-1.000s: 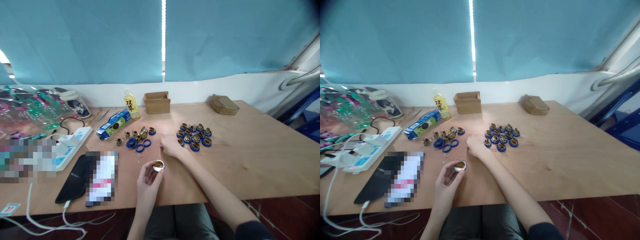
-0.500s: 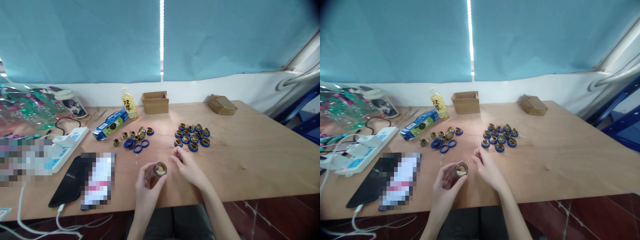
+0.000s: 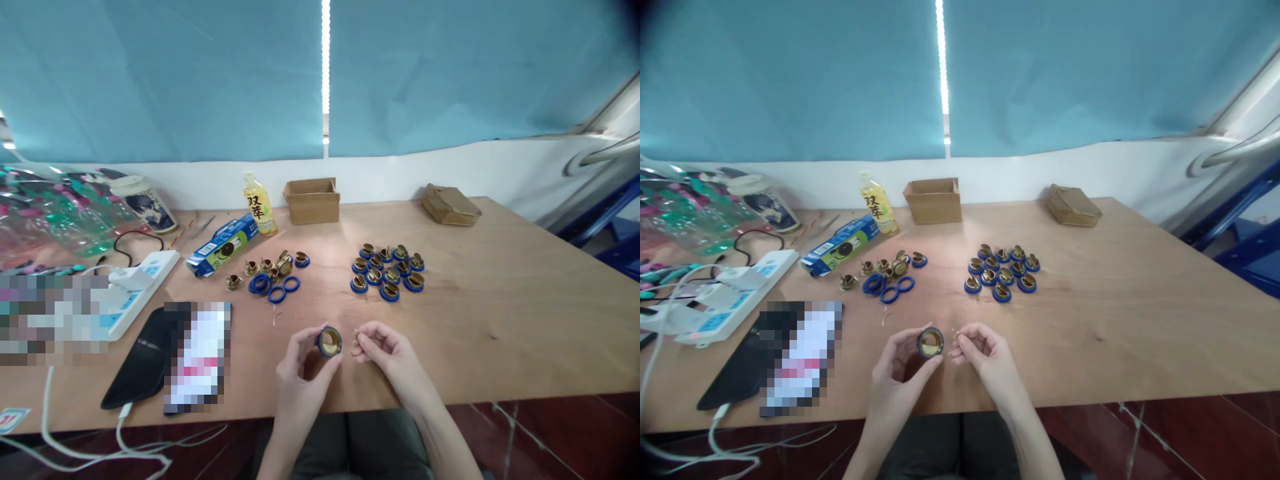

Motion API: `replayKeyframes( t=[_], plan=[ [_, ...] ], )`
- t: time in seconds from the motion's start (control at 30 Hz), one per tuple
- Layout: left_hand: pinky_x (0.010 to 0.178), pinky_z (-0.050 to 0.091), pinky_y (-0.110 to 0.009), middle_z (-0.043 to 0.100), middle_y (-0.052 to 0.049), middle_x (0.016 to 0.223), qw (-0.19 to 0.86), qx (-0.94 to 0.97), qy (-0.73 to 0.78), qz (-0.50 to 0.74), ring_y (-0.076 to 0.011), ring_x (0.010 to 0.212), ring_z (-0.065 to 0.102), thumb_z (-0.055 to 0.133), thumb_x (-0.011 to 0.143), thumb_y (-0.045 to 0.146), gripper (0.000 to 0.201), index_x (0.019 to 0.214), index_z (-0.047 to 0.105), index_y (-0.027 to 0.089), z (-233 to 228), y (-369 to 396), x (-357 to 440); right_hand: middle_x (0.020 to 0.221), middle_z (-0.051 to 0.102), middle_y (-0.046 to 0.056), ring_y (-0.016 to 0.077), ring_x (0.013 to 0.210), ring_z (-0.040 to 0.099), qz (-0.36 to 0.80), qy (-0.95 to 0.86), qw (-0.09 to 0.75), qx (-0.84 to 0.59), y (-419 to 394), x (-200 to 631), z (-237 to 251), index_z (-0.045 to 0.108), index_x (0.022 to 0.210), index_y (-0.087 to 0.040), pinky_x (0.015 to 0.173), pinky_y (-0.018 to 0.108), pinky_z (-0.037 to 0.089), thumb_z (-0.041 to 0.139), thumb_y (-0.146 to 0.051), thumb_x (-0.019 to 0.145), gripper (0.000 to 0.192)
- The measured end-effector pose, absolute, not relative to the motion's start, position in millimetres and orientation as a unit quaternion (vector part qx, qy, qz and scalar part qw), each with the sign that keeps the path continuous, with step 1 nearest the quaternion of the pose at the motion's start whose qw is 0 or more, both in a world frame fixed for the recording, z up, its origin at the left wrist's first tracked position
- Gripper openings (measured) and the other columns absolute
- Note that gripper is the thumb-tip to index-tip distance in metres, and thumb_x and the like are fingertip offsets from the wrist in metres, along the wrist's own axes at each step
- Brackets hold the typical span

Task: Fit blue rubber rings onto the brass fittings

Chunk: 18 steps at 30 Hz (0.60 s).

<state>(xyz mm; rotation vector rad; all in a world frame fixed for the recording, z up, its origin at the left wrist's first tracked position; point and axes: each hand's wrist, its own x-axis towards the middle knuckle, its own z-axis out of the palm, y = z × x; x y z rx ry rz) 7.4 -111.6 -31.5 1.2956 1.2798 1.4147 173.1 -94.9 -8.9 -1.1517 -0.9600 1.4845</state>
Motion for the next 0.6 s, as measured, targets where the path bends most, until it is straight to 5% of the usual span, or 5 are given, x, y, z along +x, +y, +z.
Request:
replayKeyframes(
  t=[0.13,0.3,0.6],
  plan=[
    [0.094,0.059,-0.038,0.074,-0.008,0.114,0.392,0.526,0.510,0.556,-0.0240,0.105,0.072,0.077,0.074,0.019,0.038,0.110,0.063,0.022,-32.5,-112.3,8.0,0.074,0.063,0.002,0.0136,0.065,0.056,0.601,-0.404,0.496,-0.479,-94.5,171.0,-5.3,0.067,0.075,-0.018,0.060,0.025,0.048,0.084,-0.057,0.064,0.043],
    [0.096,0.058,-0.041,0.075,-0.007,0.112,0.376,0.541,0.535,0.529,-0.0249,0.104,0.072,0.077,0.074,0.019,0.039,0.110,0.063,0.024,-34.6,-115.0,9.2,0.051,0.044,-0.009,0.0046,0.039,0.031,0.671,-0.368,0.449,-0.461,-93.2,173.7,-3.6,0.064,0.081,-0.019,0.035,0.017,0.023,0.080,-0.054,0.071,0.040],
    [0.093,0.058,-0.040,0.073,-0.007,0.111,0.297,0.635,0.511,0.496,-0.0251,0.103,0.071,0.076,0.076,0.018,0.039,0.112,0.063,0.025,-36.2,-119.1,11.2,0.055,0.055,-0.006,0.0060,0.043,0.049,0.744,-0.321,0.390,-0.437,-90.2,171.9,-4.3,0.056,0.075,-0.018,0.038,0.015,0.034,0.078,-0.056,0.070,0.044]
  ],
)
